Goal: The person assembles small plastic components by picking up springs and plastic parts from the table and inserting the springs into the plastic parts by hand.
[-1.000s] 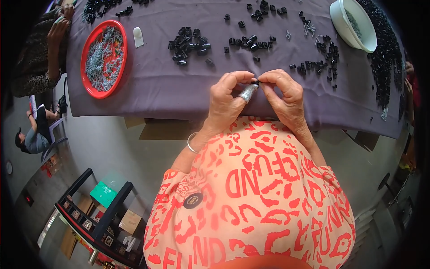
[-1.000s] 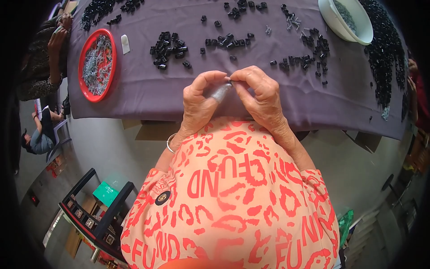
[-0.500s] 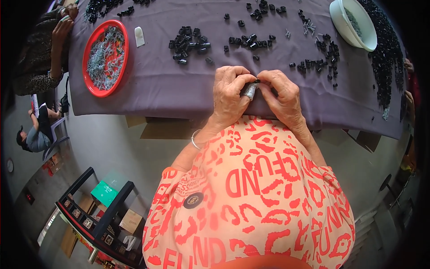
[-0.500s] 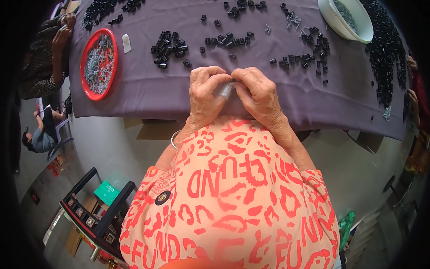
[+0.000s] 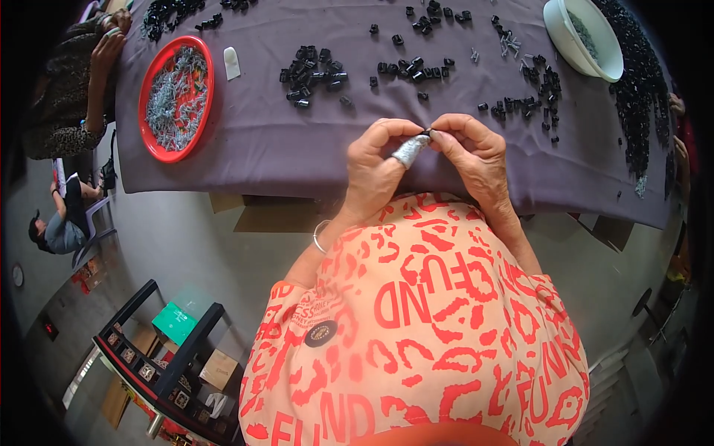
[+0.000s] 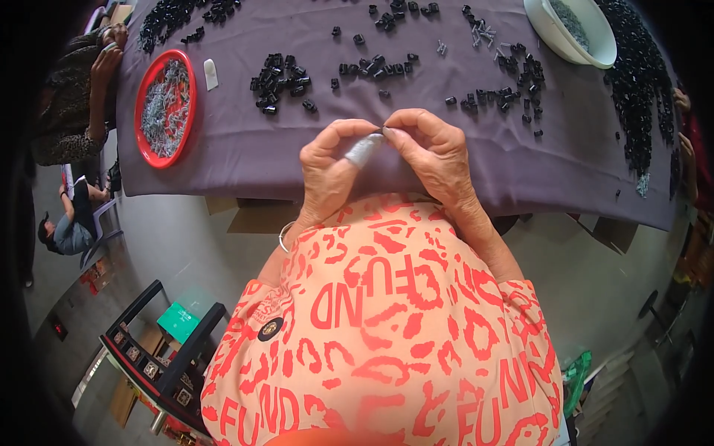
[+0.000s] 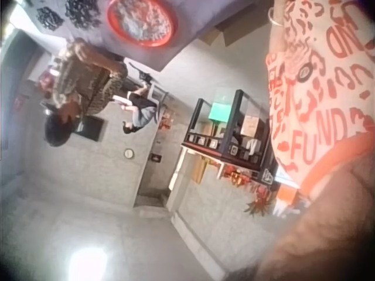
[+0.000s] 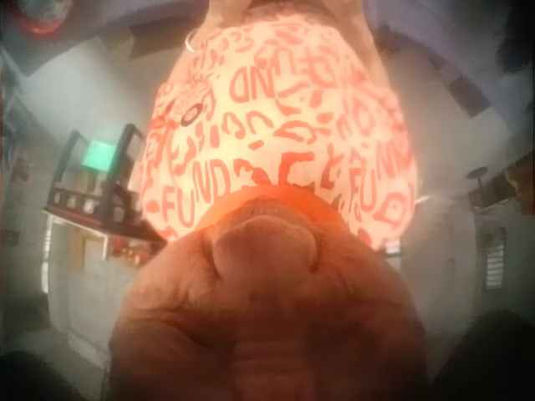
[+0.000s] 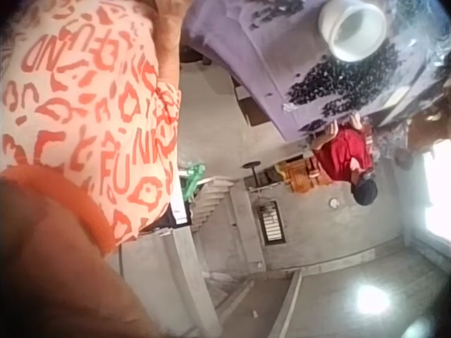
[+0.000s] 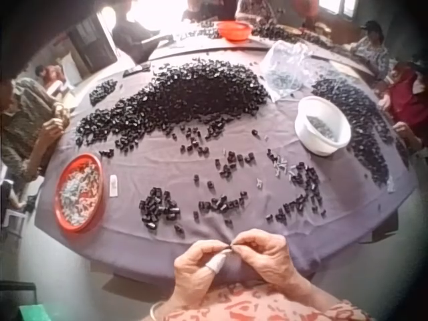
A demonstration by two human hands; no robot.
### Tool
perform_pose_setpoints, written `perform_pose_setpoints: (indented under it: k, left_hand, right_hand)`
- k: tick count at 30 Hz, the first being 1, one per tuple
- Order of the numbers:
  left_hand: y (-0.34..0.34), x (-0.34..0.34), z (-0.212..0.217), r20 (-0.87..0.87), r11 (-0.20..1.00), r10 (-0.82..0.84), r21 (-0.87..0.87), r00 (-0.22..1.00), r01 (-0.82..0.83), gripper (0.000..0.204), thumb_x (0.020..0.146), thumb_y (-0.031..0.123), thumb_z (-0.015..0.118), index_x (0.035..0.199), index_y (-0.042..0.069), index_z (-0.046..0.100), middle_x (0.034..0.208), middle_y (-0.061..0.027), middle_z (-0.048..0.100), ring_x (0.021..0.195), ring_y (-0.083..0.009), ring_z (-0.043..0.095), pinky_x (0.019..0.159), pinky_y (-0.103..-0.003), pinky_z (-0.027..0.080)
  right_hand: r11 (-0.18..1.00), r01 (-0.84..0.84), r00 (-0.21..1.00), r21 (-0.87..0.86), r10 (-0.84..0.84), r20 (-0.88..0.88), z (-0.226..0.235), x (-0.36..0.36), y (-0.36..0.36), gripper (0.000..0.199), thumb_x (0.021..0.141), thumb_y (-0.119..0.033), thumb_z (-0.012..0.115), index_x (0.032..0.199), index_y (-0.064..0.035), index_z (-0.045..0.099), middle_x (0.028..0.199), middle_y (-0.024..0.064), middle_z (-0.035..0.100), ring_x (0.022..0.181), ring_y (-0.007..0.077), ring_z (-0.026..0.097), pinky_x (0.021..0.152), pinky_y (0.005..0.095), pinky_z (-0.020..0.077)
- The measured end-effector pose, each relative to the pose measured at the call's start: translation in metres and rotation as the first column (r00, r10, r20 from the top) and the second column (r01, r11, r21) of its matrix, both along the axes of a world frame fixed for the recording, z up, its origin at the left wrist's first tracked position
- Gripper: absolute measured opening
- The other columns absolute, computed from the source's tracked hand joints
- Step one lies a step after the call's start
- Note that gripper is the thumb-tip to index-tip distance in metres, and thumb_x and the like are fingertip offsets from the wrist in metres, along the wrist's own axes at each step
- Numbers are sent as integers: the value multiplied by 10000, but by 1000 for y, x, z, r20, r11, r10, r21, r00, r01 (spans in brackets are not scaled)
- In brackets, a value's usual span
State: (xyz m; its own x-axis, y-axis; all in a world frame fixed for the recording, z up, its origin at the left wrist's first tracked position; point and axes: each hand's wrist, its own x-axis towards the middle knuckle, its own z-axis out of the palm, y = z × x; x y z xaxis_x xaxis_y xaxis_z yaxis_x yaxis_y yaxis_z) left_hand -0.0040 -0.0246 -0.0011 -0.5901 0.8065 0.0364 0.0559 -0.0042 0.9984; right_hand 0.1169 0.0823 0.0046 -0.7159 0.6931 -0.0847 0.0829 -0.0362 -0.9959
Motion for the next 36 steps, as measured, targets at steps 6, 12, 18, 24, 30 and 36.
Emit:
perform_pose_setpoints:
  k: [6,12,18,24,30,36]
  left_hand:
    - [-2,1,7,271,998,44,25,962,-52,185,794,-65,652,970,-9,668,945,-29,652,861,-106,598,783,-224,476]
    - [-2,-6,10,-442,999,49,40,896,-35,279,738,-114,623,977,21,669,908,-82,662,830,-188,641,740,-269,512]
    - [9,-6,3,-648,999,-1,-33,761,-26,283,679,-85,605,940,24,623,850,-115,631,818,-286,627,689,-360,522]
    - [9,-7,2,-500,996,-23,-86,866,-23,235,721,-84,633,939,2,619,848,-106,639,740,-231,648,647,-323,523]
    - [1,-11,-1,-213,991,1,-131,977,-30,229,740,-83,634,954,-4,637,884,-112,654,752,-187,656,673,-276,522]
    - [0,-9,9,-236,986,-64,-168,970,24,235,730,-129,591,913,-2,665,916,-74,650,867,-131,616,793,-239,483]
  right_hand:
    - [987,-5,1000,-159,0,-27,-2,0,-4,125,864,29,600,987,20,617,899,28,639,809,81,607,726,213,502]
    - [895,-56,998,442,47,33,-6,-8,-3,189,785,94,608,954,10,623,876,73,641,786,170,634,720,259,511]
    - [676,-75,993,733,-18,118,-18,-14,0,223,685,59,635,889,-30,628,908,63,594,873,243,570,767,343,447]
    - [652,-90,989,753,-28,142,-23,-12,3,249,655,9,653,890,-68,624,927,46,581,916,230,542,779,347,401]
    - [670,-121,987,733,2,161,-20,-15,3,274,656,-33,668,920,-83,611,960,40,577,934,231,538,797,365,382]
    - [670,-118,985,733,-14,171,-22,-15,2,254,660,-43,670,902,-87,609,944,37,580,945,224,536,806,367,376]
